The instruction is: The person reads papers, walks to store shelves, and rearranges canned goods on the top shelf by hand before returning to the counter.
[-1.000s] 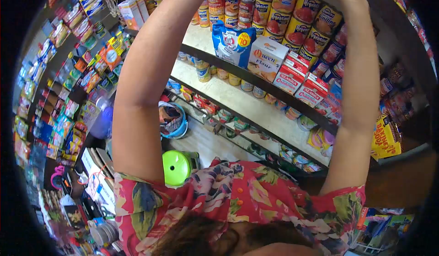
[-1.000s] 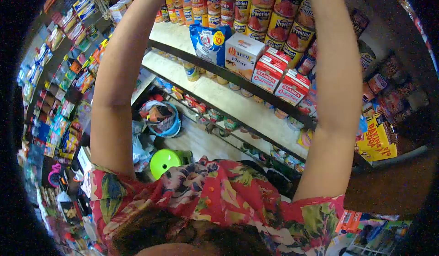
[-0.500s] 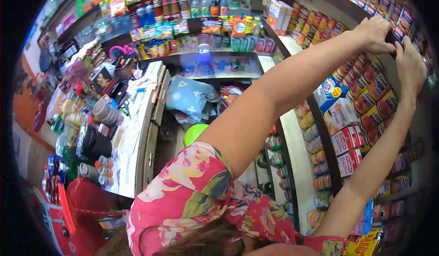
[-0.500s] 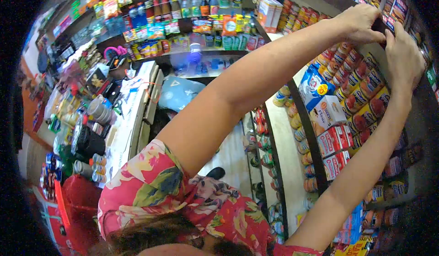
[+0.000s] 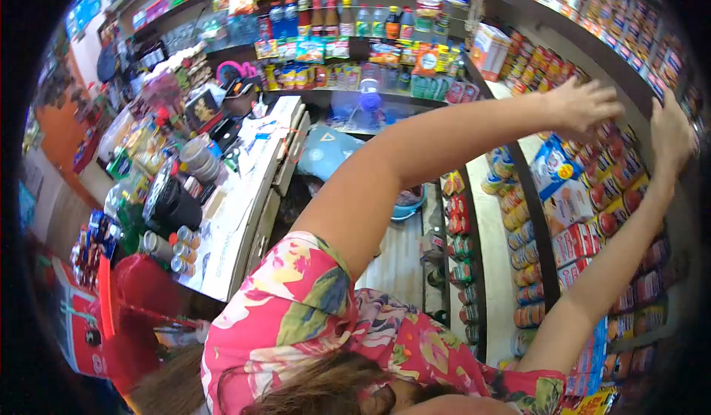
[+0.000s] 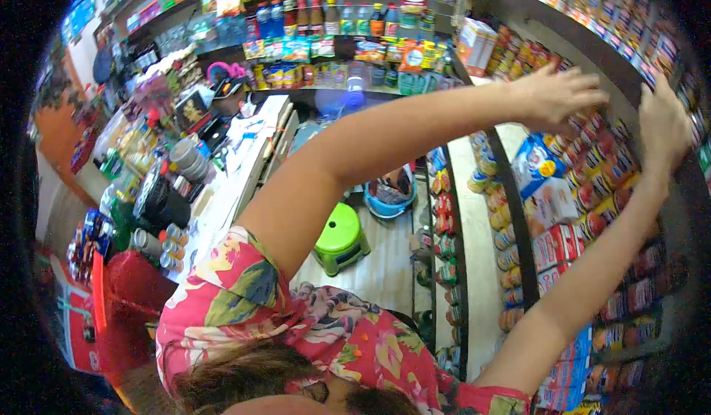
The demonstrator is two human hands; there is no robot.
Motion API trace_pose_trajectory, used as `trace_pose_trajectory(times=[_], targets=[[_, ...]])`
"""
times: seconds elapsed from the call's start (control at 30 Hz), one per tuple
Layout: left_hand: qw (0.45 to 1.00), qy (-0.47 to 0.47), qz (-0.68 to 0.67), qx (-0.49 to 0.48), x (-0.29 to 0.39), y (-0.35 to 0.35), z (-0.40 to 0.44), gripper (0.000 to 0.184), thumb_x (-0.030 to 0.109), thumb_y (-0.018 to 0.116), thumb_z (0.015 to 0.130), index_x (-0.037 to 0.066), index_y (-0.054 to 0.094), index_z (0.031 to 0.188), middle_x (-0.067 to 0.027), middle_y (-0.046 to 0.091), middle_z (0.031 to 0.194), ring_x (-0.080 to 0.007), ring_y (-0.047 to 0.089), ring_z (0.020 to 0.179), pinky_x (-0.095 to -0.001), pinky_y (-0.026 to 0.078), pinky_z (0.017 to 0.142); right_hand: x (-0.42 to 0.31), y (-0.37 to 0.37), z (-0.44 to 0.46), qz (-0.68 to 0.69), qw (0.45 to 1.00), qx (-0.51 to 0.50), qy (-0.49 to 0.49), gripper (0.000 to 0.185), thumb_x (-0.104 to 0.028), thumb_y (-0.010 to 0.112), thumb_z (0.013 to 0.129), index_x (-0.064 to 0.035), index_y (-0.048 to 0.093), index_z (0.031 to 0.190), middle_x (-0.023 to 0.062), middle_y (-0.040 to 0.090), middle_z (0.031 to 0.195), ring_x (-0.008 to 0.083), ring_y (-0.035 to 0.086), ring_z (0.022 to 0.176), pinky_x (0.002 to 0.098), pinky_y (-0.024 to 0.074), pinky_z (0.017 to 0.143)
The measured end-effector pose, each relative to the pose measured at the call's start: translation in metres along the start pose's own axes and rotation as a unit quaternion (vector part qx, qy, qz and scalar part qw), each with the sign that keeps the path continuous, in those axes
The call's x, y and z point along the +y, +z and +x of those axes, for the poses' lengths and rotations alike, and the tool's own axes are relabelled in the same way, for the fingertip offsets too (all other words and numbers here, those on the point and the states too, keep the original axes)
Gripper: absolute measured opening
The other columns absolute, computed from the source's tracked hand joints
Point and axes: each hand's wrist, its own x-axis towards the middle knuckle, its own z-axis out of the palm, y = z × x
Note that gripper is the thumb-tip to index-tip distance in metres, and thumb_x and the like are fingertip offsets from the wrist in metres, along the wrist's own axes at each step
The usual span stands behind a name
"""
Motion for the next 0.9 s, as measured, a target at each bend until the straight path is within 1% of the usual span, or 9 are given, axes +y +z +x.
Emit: trace_pose_trajectory(times=[0.1,0.17,0.33,0.37,0.43,0.5,0.63,0.8,0.9], targets=[[0.994,0.015,0.09,-0.058,-0.001,-0.02,-0.07,0.076,0.034,0.07,0.07,0.022,0.032,0.135,-0.0113,0.029,0.14,-0.0334,0.029,0.128,-0.0591,0.035,0.092,0.011,0.022,0.007,0.079,0.996,-0.031,0.017,0.037,-0.029,0.047,0.089,-0.0045,0.049,0.117,0.0203,0.059,0.106,0.0383,0.055,0.097,0.0447,0.0434,0.081],[0.992,0.017,0.094,-0.087,0.004,-0.046,-0.124,0.076,0.028,0.073,0.065,0.019,0.035,0.131,-0.0117,0.028,0.14,-0.0323,0.028,0.129,-0.0572,0.036,0.093,0.049,0.096,0.027,0.19,0.979,-0.011,-0.067,0.041,-0.022,0.051,0.088,0.0022,0.045,0.12,0.022,0.056,0.111,0.038,0.052,0.104,0.043,0.0414,0.087],[0.965,-0.128,-0.024,-0.229,0.021,-0.106,-0.274,0.07,0.017,0.071,0.067,0.014,0.038,0.129,-0.0153,0.021,0.143,-0.0361,0.025,0.131,-0.0564,0.033,0.096,-0.016,-0.028,-0.006,-0.038,0.996,0.073,-0.023,0.033,-0.038,0.07,0.068,-0.0113,0.059,0.085,0.0097,0.061,0.07,0.0285,0.058,0.064,0.0429,0.0418,0.061],[0.96,-0.168,-0.035,-0.222,0.025,-0.109,-0.307,0.069,0.015,0.071,0.066,0.012,0.039,0.127,-0.0162,0.023,0.142,-0.0378,0.027,0.129,-0.0564,0.033,0.096,-0.003,-0.002,-0.008,-0.031,0.981,0.176,-0.081,0.041,-0.038,0.073,0.064,-0.0135,0.056,0.092,0.0069,0.059,0.073,0.0261,0.056,0.067,0.0421,0.04,0.064],[0.949,-0.211,-0.075,-0.22,0.032,-0.131,-0.366,0.064,0.012,0.07,0.064,0.008,0.043,0.123,-0.0186,0.028,0.138,-0.0381,0.035,0.123,-0.0496,0.038,0.093,-0.011,-0.024,-0.008,-0.03,0.994,0.093,-0.053,0.035,-0.037,0.073,0.065,-0.0147,0.055,0.084,0.0075,0.058,0.071,0.0278,0.056,0.067,0.0429,0.0401,0.063],[0.917,-0.28,-0.126,-0.253,0.047,-0.158,-0.41,0.062,0.012,0.071,0.066,0.005,0.044,0.122,-0.0205,0.035,0.132,-0.0371,0.042,0.115,-0.0427,0.04,0.09,-0.013,-0.025,-0.007,-0.026,0.998,0.055,-0.034,0.035,-0.036,0.07,0.068,-0.0135,0.054,0.09,0.0086,0.058,0.079,0.0287,0.056,0.074,0.043,0.0402,0.067],[0.863,-0.406,-0.176,-0.245,0.082,-0.185,-0.5,0.05,0.017,0.064,0.075,0.002,0.046,0.12,-0.0214,0.045,0.125,-0.0371,0.046,0.113,-0.0421,0.04,0.094,0.014,0.023,0.004,-0.055,0.998,-0.016,0.017,0.041,-0.035,0.06,0.078,-0.0121,0.048,0.109,0.0092,0.056,0.1,0.0283,0.054,0.091,0.0415,0.0404,0.079],[0.805,-0.511,-0.173,-0.247,0.116,-0.223,-0.573,0.049,0.016,0.065,0.074,-0.001,0.048,0.117,-0.0209,0.051,0.118,-0.0356,0.048,0.11,-0.041,0.04,0.092,0.02,0.049,0.009,-0.108,0.982,-0.101,0.114,0.048,-0.039,0.052,0.086,-0.0147,0.045,0.127,0.0085,0.053,0.124,0.032,0.053,0.107,0.0419,0.0416,0.089],[0.8,-0.539,-0.146,-0.221,0.12,-0.239,-0.589,0.048,0.014,0.065,0.073,-0.001,0.049,0.115,-0.0201,0.051,0.118,-0.0351,0.049,0.109,-0.0408,0.041,0.091,-0.019,0.044,-0.006,-0.196,0.967,0.035,0.159,0.048,-0.04,0.052,0.086,-0.0153,0.046,0.127,0.0053,0.056,0.121,0.0345,0.055,0.104,0.042,0.042,0.089]])
